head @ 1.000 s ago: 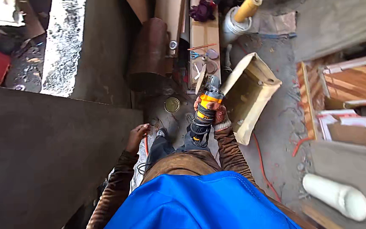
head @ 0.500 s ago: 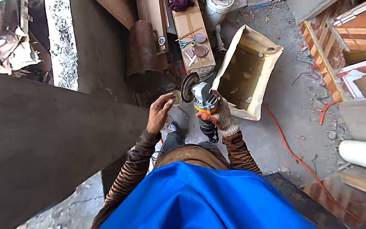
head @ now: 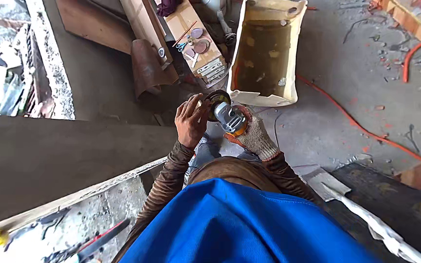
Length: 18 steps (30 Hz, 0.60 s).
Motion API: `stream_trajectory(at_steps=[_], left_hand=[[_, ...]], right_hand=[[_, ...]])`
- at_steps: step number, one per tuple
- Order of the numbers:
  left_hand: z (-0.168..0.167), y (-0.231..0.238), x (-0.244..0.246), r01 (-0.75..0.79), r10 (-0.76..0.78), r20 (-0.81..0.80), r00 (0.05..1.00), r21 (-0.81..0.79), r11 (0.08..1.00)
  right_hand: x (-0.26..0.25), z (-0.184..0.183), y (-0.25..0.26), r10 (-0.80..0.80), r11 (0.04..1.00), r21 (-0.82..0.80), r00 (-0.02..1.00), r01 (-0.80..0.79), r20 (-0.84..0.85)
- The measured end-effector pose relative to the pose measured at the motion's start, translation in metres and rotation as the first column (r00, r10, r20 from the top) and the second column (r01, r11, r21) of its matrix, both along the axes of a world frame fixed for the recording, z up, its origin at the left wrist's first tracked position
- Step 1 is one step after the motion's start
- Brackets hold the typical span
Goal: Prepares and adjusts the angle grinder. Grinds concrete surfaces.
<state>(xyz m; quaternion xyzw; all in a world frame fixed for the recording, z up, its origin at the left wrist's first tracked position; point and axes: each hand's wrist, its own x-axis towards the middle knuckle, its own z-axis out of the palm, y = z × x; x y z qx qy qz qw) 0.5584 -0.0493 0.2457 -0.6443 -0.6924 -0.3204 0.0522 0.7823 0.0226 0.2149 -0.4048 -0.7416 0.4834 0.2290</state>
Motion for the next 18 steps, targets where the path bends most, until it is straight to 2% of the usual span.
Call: stream_trajectory(at_steps=[2,4,9,12,18], left_hand=[[-0.003,0.005,0.035,0.023,-0.022,-0.054,0.998,0.018,1.000],[-0.006,0.013,0.067,0.047,-0.045,-0.040,0.998,0.041,0.998],[-0.005,0.042,0.132,0.185,-0.199,0.156,0.968,0.101,0.978],[-0.006,0.058,0.165,0.279,-0.294,0.152,0.944,0.111,0.954],[-0.014,0.085,0.221,0.434,-0.455,0.241,0.857,0.138,0.890]], right_hand=[[0.033,0.001,-0.002,-0.043,0.999,-0.005,0.998,0.044,0.043],[0.063,0.003,-0.003,-0.089,0.996,0.022,0.994,0.088,0.068],[0.126,0.006,-0.008,-0.215,0.971,0.119,0.974,0.206,0.070],[0.152,0.008,-0.016,-0.319,0.944,0.131,0.941,0.304,0.113],[0.186,0.007,-0.033,-0.562,0.827,0.044,0.827,0.560,0.032]])
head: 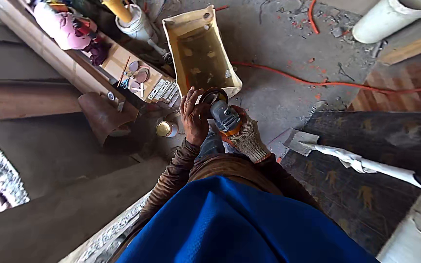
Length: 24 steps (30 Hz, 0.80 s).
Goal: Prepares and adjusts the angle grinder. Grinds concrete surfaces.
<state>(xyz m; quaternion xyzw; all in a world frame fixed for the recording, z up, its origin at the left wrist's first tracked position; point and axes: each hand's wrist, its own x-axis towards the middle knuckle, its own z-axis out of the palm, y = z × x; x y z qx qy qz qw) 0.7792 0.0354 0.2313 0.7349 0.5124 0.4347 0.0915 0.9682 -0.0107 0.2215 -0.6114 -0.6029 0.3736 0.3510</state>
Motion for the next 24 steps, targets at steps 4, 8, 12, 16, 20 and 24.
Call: stream_trajectory(at_steps=[4,8,12,16,20,24], left_hand=[[-0.002,0.018,0.029,0.114,-0.114,0.082,0.990,0.003,0.993],[-0.002,0.046,0.044,0.225,-0.224,0.162,0.961,0.012,0.974],[-0.001,0.081,0.048,0.259,-0.258,0.227,0.939,0.029,0.966],[0.004,0.110,0.039,0.266,-0.263,0.275,0.925,0.027,0.964],[0.002,0.151,0.013,0.224,-0.222,0.305,0.926,0.028,0.974],[-0.002,0.194,0.005,0.243,-0.240,0.311,0.920,0.029,0.970]], right_hand=[[0.017,-0.001,-0.001,-0.134,0.991,0.020,0.991,0.133,0.019],[0.026,0.003,0.015,-0.207,0.978,0.038,0.978,0.206,0.021],[0.026,0.006,0.046,-0.253,0.967,0.044,0.965,0.250,0.076],[0.023,0.007,0.094,-0.321,0.945,0.063,0.947,0.320,0.009],[0.028,0.011,0.155,-0.282,0.950,0.146,0.959,0.277,0.017],[0.023,0.022,0.201,-0.276,0.957,0.107,0.960,0.270,0.043]])
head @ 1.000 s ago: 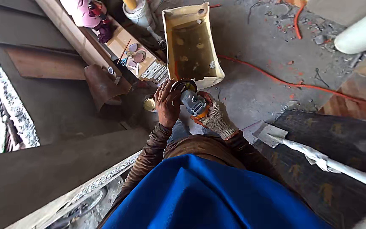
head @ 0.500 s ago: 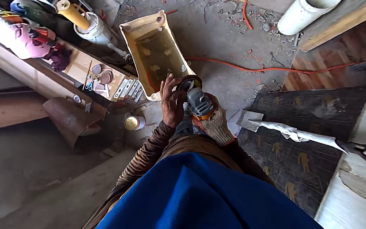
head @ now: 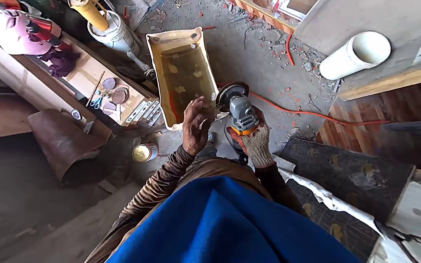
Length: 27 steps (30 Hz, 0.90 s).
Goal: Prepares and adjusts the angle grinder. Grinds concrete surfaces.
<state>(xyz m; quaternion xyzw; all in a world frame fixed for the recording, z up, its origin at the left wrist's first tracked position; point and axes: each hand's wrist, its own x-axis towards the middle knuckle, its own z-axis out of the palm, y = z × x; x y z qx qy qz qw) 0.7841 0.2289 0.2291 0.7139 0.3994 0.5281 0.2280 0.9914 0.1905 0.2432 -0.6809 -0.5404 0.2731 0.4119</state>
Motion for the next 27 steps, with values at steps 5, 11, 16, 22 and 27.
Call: stream_trajectory(at_steps=[5,11,16,22,27], left_hand=[[0.008,0.039,0.014,0.128,-0.127,0.022,0.992,-0.057,0.990],[0.005,0.037,0.041,0.475,-0.353,0.379,0.855,-0.301,0.827],[-0.057,0.045,0.029,0.098,-0.245,-0.186,0.951,-0.572,0.814],[-0.110,0.037,0.064,-0.321,-0.483,-0.531,0.696,-0.832,0.452],[-0.042,0.095,0.185,-0.052,-0.110,-0.152,0.982,-0.785,0.618]], right_hand=[[0.000,0.007,0.041,-0.085,0.996,-0.011,0.996,0.085,-0.020],[0.056,0.002,0.091,-0.210,0.977,-0.062,0.975,0.205,-0.078],[0.113,-0.001,0.115,-0.153,0.988,-0.015,0.981,0.152,-0.115],[0.182,-0.001,0.143,-0.079,0.997,-0.023,0.989,0.076,-0.123],[0.233,0.000,0.156,-0.010,0.999,0.038,1.000,0.010,-0.008]])
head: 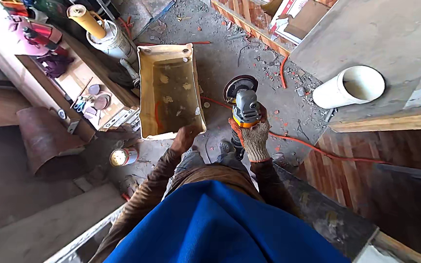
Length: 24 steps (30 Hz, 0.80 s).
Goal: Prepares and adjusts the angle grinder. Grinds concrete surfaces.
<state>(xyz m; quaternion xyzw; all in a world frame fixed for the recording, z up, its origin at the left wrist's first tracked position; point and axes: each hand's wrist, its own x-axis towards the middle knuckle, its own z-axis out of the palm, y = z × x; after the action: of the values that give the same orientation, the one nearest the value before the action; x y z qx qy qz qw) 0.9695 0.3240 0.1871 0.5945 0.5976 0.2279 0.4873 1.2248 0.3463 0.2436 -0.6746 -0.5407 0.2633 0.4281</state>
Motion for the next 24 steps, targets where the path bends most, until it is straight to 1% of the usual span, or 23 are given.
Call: stream_trajectory(at_steps=[1,2,3,5,7,9,14,18,21,22,24], left_hand=[[0.017,0.011,0.024,-0.120,0.120,0.221,0.968,-0.014,0.993],[0.034,0.019,0.045,-0.191,0.196,0.373,0.907,-0.052,0.980],[0.051,0.024,0.062,-0.219,0.228,0.453,0.862,-0.072,0.973],[0.075,0.030,0.086,-0.234,0.224,0.508,0.832,-0.046,0.971],[0.088,0.036,0.104,-0.274,0.240,0.532,0.812,-0.015,0.962],[0.093,0.041,0.116,-0.326,0.266,0.546,0.794,0.014,0.945],[0.086,0.042,0.133,-0.405,0.305,0.542,0.784,0.074,0.911],[0.072,0.045,0.139,-0.413,0.282,0.517,0.808,0.157,0.897],[0.065,0.045,0.131,-0.398,0.262,0.473,0.841,0.215,0.892],[0.059,0.043,0.125,-0.400,0.275,0.445,0.852,0.215,0.891],[0.035,0.028,0.102,-0.386,0.322,0.357,0.877,0.125,0.914]], right_hand=[[0.007,-0.001,0.001,0.015,1.000,0.015,1.000,-0.015,0.013],[0.012,-0.002,0.001,0.027,0.999,0.035,1.000,-0.027,0.017],[0.016,-0.004,0.000,0.038,0.997,0.059,0.999,-0.038,0.016],[0.023,-0.008,0.001,0.055,0.993,0.101,0.998,-0.056,0.008],[0.028,-0.009,0.001,0.063,0.991,0.116,0.998,-0.062,0.002],[0.032,-0.011,0.001,0.060,0.991,0.123,0.998,-0.061,0.011],[0.035,-0.010,0.000,0.041,0.991,0.124,0.998,-0.046,0.047],[0.028,0.004,0.002,0.003,0.996,0.093,0.997,0.005,-0.081],[0.022,0.016,0.007,-0.023,0.997,0.070,0.978,0.038,-0.209],[0.021,0.019,0.013,-0.054,0.995,0.064,0.962,0.074,-0.266],[0.029,0.023,0.026,-0.091,0.991,0.056,0.915,0.122,-0.392]])
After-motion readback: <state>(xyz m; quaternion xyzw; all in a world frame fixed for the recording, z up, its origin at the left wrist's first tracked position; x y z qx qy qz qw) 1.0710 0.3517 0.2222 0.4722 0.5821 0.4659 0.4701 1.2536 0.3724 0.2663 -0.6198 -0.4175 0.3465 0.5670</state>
